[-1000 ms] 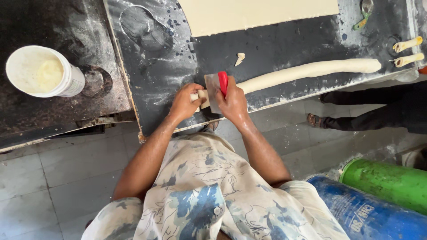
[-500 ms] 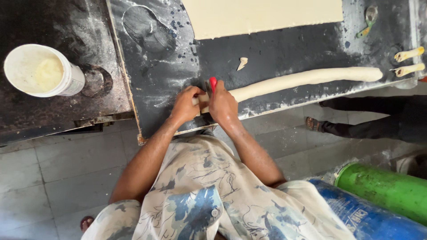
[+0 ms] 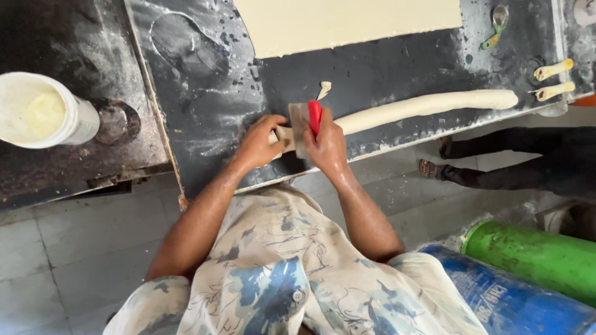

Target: The person rolls out and shapes dough on a floured surface, uses a scraper to cut the dough into portions, and then rolls and layers additional sheets of dough.

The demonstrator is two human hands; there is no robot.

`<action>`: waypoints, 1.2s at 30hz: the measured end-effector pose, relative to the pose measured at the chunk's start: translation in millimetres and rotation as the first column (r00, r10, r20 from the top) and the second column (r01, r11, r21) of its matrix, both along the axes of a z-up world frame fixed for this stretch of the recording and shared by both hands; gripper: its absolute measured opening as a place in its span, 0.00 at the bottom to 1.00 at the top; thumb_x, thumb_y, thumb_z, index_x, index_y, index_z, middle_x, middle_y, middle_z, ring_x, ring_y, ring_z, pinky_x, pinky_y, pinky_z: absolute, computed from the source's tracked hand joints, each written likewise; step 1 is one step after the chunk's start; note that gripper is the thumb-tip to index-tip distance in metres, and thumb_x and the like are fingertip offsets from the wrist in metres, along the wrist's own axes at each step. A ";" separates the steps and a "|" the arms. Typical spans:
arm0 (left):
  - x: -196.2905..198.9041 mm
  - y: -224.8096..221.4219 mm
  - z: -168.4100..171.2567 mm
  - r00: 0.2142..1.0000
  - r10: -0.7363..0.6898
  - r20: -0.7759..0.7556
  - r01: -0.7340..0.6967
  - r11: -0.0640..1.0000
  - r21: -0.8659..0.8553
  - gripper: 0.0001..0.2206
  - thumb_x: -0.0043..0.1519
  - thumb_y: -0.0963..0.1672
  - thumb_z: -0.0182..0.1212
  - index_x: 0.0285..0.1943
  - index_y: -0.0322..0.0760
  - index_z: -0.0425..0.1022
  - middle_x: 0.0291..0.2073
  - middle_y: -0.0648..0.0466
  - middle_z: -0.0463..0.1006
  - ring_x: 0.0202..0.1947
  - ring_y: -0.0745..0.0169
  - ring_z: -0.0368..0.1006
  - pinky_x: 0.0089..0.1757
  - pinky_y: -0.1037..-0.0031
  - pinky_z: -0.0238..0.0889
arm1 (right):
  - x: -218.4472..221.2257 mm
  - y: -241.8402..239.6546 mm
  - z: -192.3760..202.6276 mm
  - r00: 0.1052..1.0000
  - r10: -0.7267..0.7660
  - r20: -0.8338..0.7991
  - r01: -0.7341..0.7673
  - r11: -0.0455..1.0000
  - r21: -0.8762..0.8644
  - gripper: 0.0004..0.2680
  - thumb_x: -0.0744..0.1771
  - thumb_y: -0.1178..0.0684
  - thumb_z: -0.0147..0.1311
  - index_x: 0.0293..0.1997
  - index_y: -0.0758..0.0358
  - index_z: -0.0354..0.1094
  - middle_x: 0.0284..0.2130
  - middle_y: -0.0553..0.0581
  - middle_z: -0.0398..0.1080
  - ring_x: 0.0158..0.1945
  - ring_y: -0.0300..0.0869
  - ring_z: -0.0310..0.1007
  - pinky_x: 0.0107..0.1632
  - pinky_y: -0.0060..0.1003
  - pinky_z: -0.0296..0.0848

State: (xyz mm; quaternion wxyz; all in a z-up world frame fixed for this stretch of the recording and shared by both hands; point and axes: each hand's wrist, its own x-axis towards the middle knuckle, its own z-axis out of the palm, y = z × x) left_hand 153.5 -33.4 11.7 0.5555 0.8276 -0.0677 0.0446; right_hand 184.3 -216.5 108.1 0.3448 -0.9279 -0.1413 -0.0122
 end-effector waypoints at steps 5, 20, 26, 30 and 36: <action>10.3 -2.6 4.6 0.983 0.008 -0.185 -0.001 0.999 0.038 0.15 0.54 0.43 0.73 0.48 0.34 0.77 0.45 0.46 0.77 0.46 0.46 0.77 0.47 0.63 0.69 | 4.4 -2.8 -8.1 1.000 0.025 -0.012 -0.025 0.999 0.020 0.11 0.66 0.57 0.55 0.49 0.68 0.59 0.28 0.74 0.72 0.36 0.70 0.74 0.35 0.58 0.69; 11.9 -0.6 -5.9 0.969 0.036 -0.246 0.007 0.985 0.173 0.14 0.53 0.43 0.74 0.42 0.31 0.77 0.42 0.42 0.76 0.46 0.41 0.74 0.47 0.58 0.66 | 39.6 18.2 -35.9 0.992 0.079 -0.102 -0.092 0.987 -0.135 0.12 0.66 0.56 0.55 0.50 0.70 0.57 0.29 0.74 0.73 0.35 0.69 0.74 0.37 0.59 0.71; 24.2 -9.2 0.7 0.998 -0.004 0.057 -0.002 0.994 0.108 0.19 0.49 0.39 0.70 0.50 0.29 0.76 0.48 0.39 0.74 0.51 0.37 0.70 0.50 0.57 0.64 | 22.4 -23.5 -4.3 0.997 -0.081 -0.006 0.081 0.997 -0.020 0.11 0.66 0.57 0.56 0.50 0.67 0.59 0.27 0.72 0.72 0.34 0.69 0.74 0.34 0.57 0.70; 29.1 -21.4 2.7 0.992 -0.075 -0.099 0.083 0.994 0.077 0.17 0.54 0.40 0.71 0.52 0.33 0.76 0.47 0.43 0.76 0.52 0.40 0.72 0.52 0.59 0.65 | 12.6 -23.2 -4.0 0.999 -0.034 0.012 0.034 0.999 -0.030 0.11 0.66 0.58 0.57 0.50 0.68 0.59 0.28 0.73 0.73 0.35 0.70 0.74 0.34 0.58 0.69; 32.6 -26.3 -1.3 0.995 -0.047 -0.089 0.056 0.993 0.102 0.17 0.52 0.41 0.74 0.49 0.32 0.77 0.46 0.43 0.77 0.50 0.41 0.73 0.51 0.59 0.66 | 16.5 -28.4 -11.5 1.000 -0.015 0.001 0.015 1.000 0.011 0.11 0.65 0.60 0.55 0.50 0.69 0.59 0.29 0.73 0.73 0.35 0.69 0.75 0.35 0.57 0.70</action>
